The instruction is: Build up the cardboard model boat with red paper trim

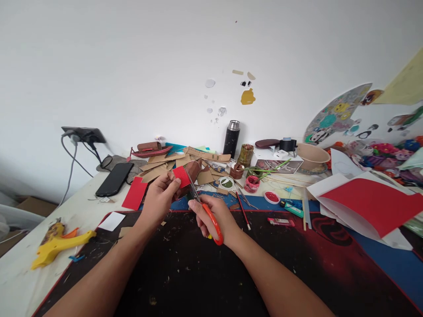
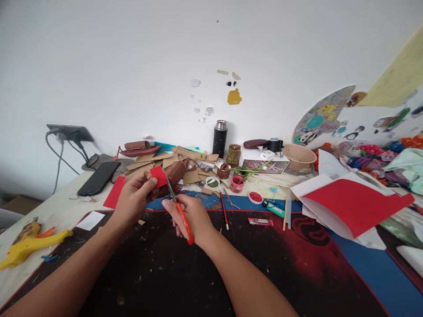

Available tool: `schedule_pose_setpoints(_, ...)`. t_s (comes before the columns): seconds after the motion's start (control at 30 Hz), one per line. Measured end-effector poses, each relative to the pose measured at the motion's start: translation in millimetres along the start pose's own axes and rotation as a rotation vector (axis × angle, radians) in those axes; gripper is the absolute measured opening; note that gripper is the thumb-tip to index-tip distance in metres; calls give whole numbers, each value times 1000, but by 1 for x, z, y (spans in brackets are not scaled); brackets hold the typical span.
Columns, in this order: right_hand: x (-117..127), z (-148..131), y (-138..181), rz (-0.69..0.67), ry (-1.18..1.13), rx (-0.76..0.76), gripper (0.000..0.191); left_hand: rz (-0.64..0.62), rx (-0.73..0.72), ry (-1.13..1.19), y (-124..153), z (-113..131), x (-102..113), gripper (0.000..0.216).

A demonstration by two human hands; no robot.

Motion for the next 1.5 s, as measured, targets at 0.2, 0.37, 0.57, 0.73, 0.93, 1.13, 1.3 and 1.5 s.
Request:
schedule_pose_setpoints(0.2,0,1,0,7,2,8,58,-3,-11,-3,0,1,-1,39)
schedule_pose_setpoints(0.37,0,-1,1,7,-2,8,57,2,12,23,0,-1,-1,38)
schedule_pose_setpoints(0.57,0,0,0,8,9,4,56,16,25,27,1,0,-1,37)
schedule_pose_setpoints(0.73,1,0,1,6,0,5,56,24,54,50,2,-3,-2,37)
schedule_pose_setpoints(0.93,0,-3,3,12,14,4,57,44,99,57,2,-6,0,36)
schedule_pose_setpoints(1.13,0,-5,4,18,34,4,59,68,111,75,2,-7,1,36)
schedule_pose_setpoints(1.3,-1,-5,3,13,23,6,57,46,96,45,3,-6,-1,34)
schedule_pose_setpoints(1.5,-1,-5,4,13,28,4,59,36,88,60,4,-7,-2,33)
Point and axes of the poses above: each hand's wrist, its own y-axis away from the middle knuckle, its own x-axis out of the back of the hand, z = x × y, the point moved 5 cm from there along -y, towards the middle knuckle, and after that the axes turned 10 degrees about -x, right-handed, at the moved point
